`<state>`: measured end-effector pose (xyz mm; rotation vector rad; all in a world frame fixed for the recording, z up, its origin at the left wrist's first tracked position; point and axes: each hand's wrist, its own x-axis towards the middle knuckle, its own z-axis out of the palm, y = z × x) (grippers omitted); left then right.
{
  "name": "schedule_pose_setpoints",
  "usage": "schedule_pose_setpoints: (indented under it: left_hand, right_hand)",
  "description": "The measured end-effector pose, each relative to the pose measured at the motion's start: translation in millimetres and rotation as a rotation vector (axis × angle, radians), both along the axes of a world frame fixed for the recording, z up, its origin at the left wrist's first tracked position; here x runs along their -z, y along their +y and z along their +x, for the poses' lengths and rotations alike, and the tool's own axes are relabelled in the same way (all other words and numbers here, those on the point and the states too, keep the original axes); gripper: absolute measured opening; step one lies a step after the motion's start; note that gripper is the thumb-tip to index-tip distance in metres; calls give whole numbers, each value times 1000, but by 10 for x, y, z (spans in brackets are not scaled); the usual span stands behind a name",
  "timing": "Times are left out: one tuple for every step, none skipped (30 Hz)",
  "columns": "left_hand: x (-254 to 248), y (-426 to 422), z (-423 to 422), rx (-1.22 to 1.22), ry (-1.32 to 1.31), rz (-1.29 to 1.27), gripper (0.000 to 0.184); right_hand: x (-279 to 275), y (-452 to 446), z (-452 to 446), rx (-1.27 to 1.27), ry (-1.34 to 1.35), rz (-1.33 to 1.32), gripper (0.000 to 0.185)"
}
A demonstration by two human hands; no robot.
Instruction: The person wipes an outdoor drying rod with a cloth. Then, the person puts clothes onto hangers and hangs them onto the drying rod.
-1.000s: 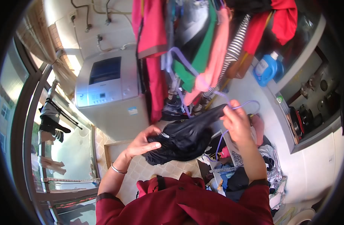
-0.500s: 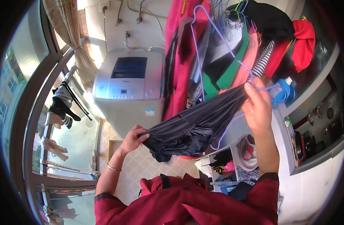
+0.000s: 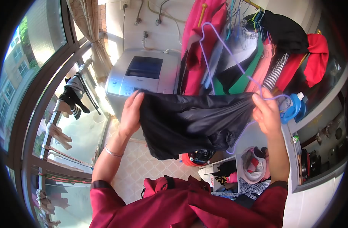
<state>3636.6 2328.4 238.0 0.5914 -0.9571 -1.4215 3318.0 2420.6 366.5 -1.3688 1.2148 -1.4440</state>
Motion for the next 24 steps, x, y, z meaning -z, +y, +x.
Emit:
schedule_pose_setpoints:
  left_hand:
    - [-176, 51, -69, -9, -2, 3, 29]
    - [-366, 106, -144, 33, 48, 16, 28]
    - [-529, 153, -207, 76, 97, 30, 27]
    - [-648, 181, -255, 109, 113, 2, 27]
    - [-759, 201, -297, 143, 129, -30, 27]
    - [-873, 230, -336, 190, 170, -100, 28]
    - [-1005, 271, -372, 185, 170, -101, 28]
    - [-1150, 312, -404, 127, 232, -150, 24]
    - [-1289, 338, -405, 72, 292, -199, 22]
    - [-1436, 351, -378, 70, 290, -201, 22]
    - [-1584, 347, -344, -2, 263, -329, 20]
    - [-1681, 302, -313, -75, 233, -458, 19]
    - [-1737, 198, -249, -78, 229, -461, 19]
    - [-1786, 80, -153, -10, 214, -560, 20]
    - [-1808, 30, -97, 58, 198, -658, 21]
    - [-1960, 212, -209, 120, 232, -622, 27]
    - [-2113, 393, -321, 180, 265, -583, 37]
    - [-2179, 342, -334, 128, 249, -599, 33]
    - [-2225, 337, -359, 77, 234, -615, 30]
    - [-2267, 347, -425, -90, 253, -521, 26]
    - [-2268, 415, -401, -93, 250, -522, 26]
    - [-2252, 481, -360, -94, 212, -591, 24]
    - [-2264, 497, -362, -133, 156, -633, 24]
    - [-2303, 530, -415, -234, 57, -696, 23]
  right_hand:
    - [88, -6, -20, 12, -8, 45, 8]
    - [217, -31, -72, -30, 2, 82, 10]
    - [329, -36, -47, -87, -29, 98, 14]
    - [449, -30, -28, -135, -21, 143, 16]
    - [573, -27, -8, -183, -12, 184, 19]
    - [695, -24, 25, -218, 37, 222, 21]
    - [834, -18, 61, -250, 87, 261, 23]
    - [1033, -38, 92, -232, 239, 209, 24]
    - [1262, -61, 128, -211, 388, 155, 25]
    - [1512, -63, 177, -174, 424, 120, 25]
    - [1707, -49, 221, -137, 458, 86, 25]
    - [1788, -28, 247, -131, 567, 33, 24]
    - [1798, 18, 327, -136, 536, 80, 22]
    - [1802, 54, 361, -132, 515, 138, 19]
    - [1819, 90, 380, -128, 495, 198, 17]
    - [1914, 86, 395, -136, 351, 166, 13]
    - [1939, 88, 385, -139, 348, 166, 13]
    - [1915, 100, 400, -155, 276, 167, 13]
    - [1904, 112, 412, -169, 204, 169, 13]
    - [1963, 127, 437, -126, 137, 96, 11]
    - [2025, 158, 467, -129, 136, 96, 11]
    - [2086, 185, 504, -96, 95, -17, 11]
    - [2137, 229, 548, -61, 55, -131, 11]
    - [2192, 308, 603, -35, 27, -96, 13]
